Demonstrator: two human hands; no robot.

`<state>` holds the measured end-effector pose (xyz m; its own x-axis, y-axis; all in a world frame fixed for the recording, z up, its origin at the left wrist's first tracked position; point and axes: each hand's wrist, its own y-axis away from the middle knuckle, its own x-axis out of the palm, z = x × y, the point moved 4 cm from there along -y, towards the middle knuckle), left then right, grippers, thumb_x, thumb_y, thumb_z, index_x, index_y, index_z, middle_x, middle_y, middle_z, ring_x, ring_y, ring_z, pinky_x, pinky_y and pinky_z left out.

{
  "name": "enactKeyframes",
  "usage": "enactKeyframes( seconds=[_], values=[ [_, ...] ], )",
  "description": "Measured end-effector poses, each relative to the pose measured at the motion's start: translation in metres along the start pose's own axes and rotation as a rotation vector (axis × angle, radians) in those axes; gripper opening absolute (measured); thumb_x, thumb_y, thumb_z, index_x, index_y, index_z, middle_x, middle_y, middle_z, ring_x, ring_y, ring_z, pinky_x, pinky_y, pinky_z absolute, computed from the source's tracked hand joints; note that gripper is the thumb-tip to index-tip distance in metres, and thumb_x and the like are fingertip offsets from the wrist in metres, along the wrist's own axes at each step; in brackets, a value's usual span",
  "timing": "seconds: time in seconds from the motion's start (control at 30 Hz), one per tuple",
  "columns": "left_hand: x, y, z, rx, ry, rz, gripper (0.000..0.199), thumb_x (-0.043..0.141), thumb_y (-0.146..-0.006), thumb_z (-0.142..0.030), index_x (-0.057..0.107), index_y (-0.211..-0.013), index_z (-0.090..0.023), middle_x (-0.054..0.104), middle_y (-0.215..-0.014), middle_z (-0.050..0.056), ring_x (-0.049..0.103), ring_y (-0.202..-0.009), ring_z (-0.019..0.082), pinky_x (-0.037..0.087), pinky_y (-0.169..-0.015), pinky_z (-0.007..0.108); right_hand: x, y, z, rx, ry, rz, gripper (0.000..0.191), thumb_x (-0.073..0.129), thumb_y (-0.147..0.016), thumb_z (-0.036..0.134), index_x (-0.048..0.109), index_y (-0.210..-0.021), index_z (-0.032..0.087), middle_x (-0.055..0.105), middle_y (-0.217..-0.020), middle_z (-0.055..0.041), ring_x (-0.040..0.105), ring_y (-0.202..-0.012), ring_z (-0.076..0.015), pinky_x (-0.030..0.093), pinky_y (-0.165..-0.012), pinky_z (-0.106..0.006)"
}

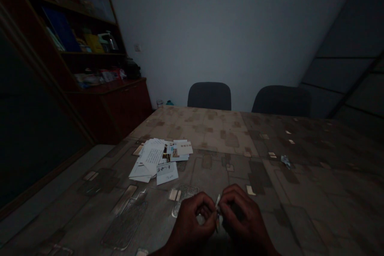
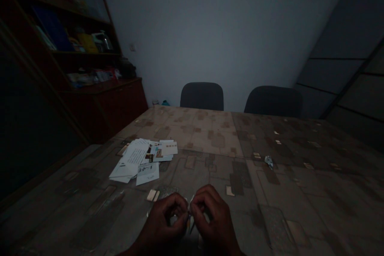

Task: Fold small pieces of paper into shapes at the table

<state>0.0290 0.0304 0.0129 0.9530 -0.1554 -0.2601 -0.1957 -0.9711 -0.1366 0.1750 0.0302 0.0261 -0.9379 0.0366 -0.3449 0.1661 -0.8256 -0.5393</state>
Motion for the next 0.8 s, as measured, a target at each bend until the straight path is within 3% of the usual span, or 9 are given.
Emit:
enactKeyframes(
  seconds=[0.23, 0.37, 0.47, 0.8],
  values=[
    [0.0013, 0.0004, 0.0006, -0.001, 0.148, 0.055, 0.008, 0.062, -0.070, -0.020, 0.066, -0.073, -0.015, 0.064, -0.070, 0.003, 0.058, -0.066, 0.016, 0.043, -0.061, 0.023, 0.0016, 0.0009, 0.0017, -0.016, -0.069, 0.045, 0.013, 0.054, -0.090, 0.018, 0.059, -0.078, 0.022, 0.057, -0.078, 0.0008, 0.057, -0.073, -0.0135, 0.043, -0.066, -0.022],
    [-0.0005, -0.0001, 0.0040, 0.009, 0.129, 0.008, 0.013, 0.063, -0.074, -0.025, 0.067, -0.068, -0.015, 0.065, -0.068, 0.005, 0.057, -0.064, 0.017, 0.042, -0.061, 0.024, 0.0010, 0.0025, -0.0004, 0.022, -0.096, 0.066, 0.011, 0.052, -0.091, 0.018, 0.062, -0.087, 0.023, 0.059, -0.083, 0.0003, 0.058, -0.077, -0.0145, 0.044, -0.070, -0.023],
    [-0.0016, 0.0000, 0.0058, 0.015, 0.127, -0.009, 0.013, 0.063, -0.075, -0.024, 0.067, -0.068, -0.015, 0.064, -0.067, 0.004, 0.056, -0.063, 0.016, 0.042, -0.060, 0.024, 0.0004, 0.0024, -0.0005, 0.029, -0.074, 0.074, 0.012, 0.055, -0.088, 0.017, 0.063, -0.092, 0.024, 0.060, -0.085, -0.0002, 0.059, -0.080, -0.0154, 0.044, -0.071, -0.024],
    [-0.0016, -0.0015, 0.0026, 0.120, 0.105, -0.002, 0.011, 0.064, -0.075, -0.017, 0.068, -0.065, -0.015, 0.065, -0.067, 0.004, 0.060, -0.064, 0.016, 0.044, -0.062, 0.024, 0.0045, 0.0041, 0.0010, -0.029, 0.006, 0.043, 0.012, 0.053, -0.089, 0.016, 0.058, -0.081, 0.024, 0.058, -0.080, 0.0001, 0.056, -0.077, -0.0156, 0.042, -0.069, -0.025]
  ],
)
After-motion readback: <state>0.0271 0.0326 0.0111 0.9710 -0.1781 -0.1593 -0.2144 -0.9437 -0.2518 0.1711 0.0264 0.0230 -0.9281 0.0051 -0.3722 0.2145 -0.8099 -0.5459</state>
